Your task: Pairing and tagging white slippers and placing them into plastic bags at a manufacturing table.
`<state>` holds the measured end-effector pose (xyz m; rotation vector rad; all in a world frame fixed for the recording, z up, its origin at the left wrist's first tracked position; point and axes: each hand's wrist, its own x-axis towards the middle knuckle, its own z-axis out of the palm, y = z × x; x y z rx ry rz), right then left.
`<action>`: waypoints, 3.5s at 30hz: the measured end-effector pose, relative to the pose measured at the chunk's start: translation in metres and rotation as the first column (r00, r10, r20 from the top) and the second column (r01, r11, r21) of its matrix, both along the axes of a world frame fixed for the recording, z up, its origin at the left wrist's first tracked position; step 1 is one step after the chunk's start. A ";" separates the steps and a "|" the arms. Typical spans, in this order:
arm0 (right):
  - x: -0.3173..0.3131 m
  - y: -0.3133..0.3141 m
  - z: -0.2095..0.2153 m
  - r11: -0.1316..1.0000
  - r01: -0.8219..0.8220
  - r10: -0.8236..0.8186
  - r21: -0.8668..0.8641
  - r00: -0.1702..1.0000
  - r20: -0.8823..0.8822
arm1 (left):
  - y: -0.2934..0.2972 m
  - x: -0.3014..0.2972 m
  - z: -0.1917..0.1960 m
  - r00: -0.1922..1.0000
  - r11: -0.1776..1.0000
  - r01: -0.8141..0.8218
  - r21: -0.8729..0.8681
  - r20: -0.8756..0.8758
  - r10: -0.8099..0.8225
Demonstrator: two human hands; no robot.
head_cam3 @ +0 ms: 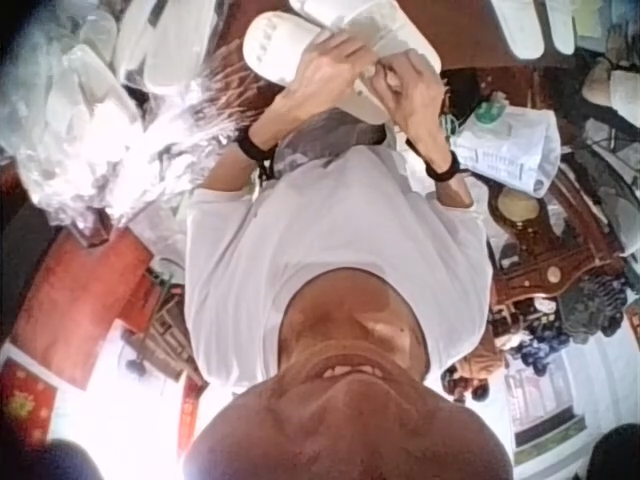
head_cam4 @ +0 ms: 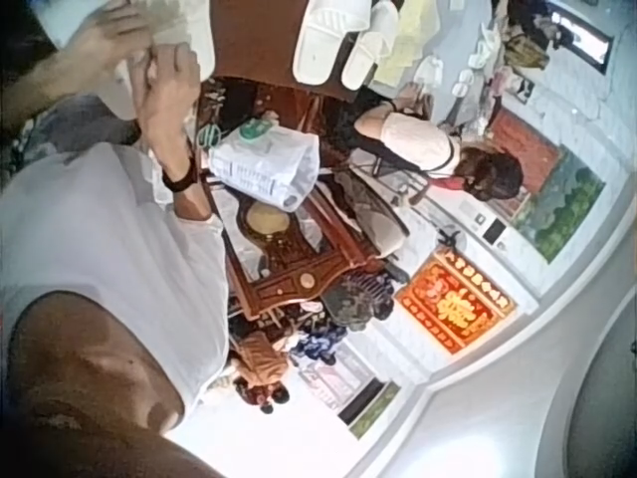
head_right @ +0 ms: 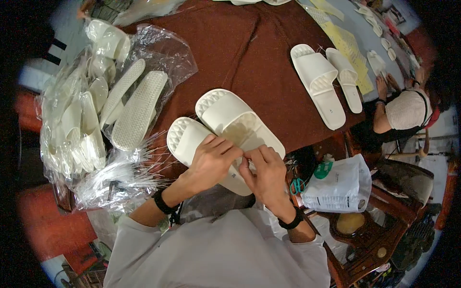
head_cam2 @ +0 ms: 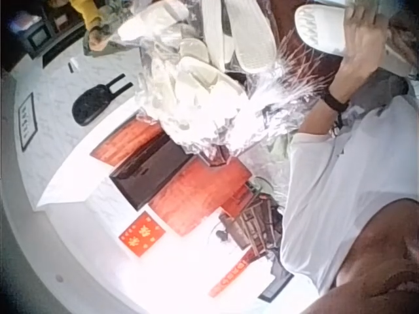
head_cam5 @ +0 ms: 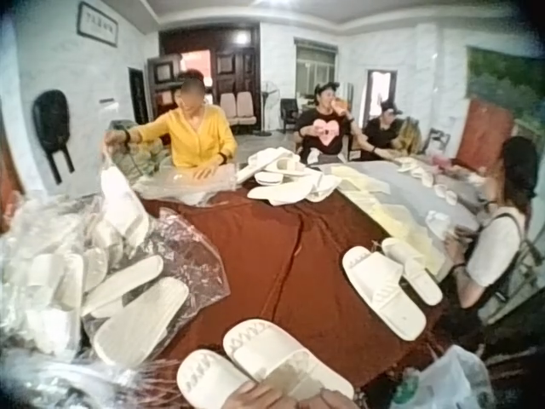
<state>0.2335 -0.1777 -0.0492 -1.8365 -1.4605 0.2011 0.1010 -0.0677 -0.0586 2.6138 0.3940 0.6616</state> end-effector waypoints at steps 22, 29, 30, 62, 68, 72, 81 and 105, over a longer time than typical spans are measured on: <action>0.009 -0.004 0.007 0.995 -0.049 0.042 -0.087 0.996 -0.083 | 0.003 -0.002 0.004 0.999 0.997 -0.015 -0.078 0.048 0.019; 0.005 -0.006 -0.008 0.985 -0.096 0.058 -0.146 0.968 -0.245 | 0.003 -0.006 0.002 0.999 0.999 0.001 -0.045 0.037 0.000; 0.006 -0.007 -0.008 0.986 -0.094 0.059 -0.138 0.969 -0.238 | 0.003 -0.007 0.001 1.000 0.999 -0.002 -0.042 -0.004 0.002; 0.268 0.148 0.031 0.966 0.236 -0.257 0.103 0.907 0.333 | -0.017 -0.084 0.025 0.897 0.872 -0.342 -0.351 0.154 0.414; 0.432 0.216 -0.022 0.957 0.291 -0.271 -0.004 0.896 0.351 | -0.030 -0.084 0.024 0.971 0.936 -0.143 -0.323 0.138 0.196; 0.451 0.232 -0.053 0.958 0.242 -0.175 -0.151 0.916 0.361 | -0.037 -0.094 0.022 0.975 0.916 -0.162 -0.367 0.081 0.205; 0.317 0.180 -0.021 0.986 0.141 -0.165 0.087 0.873 0.458 | -0.045 -0.128 0.031 0.988 0.892 -0.150 -0.426 -0.025 0.154; -0.185 0.170 -0.005 0.599 -0.797 0.642 -0.079 0.420 0.641 | 0.111 -0.286 0.049 0.670 0.732 -0.674 0.102 -0.335 0.663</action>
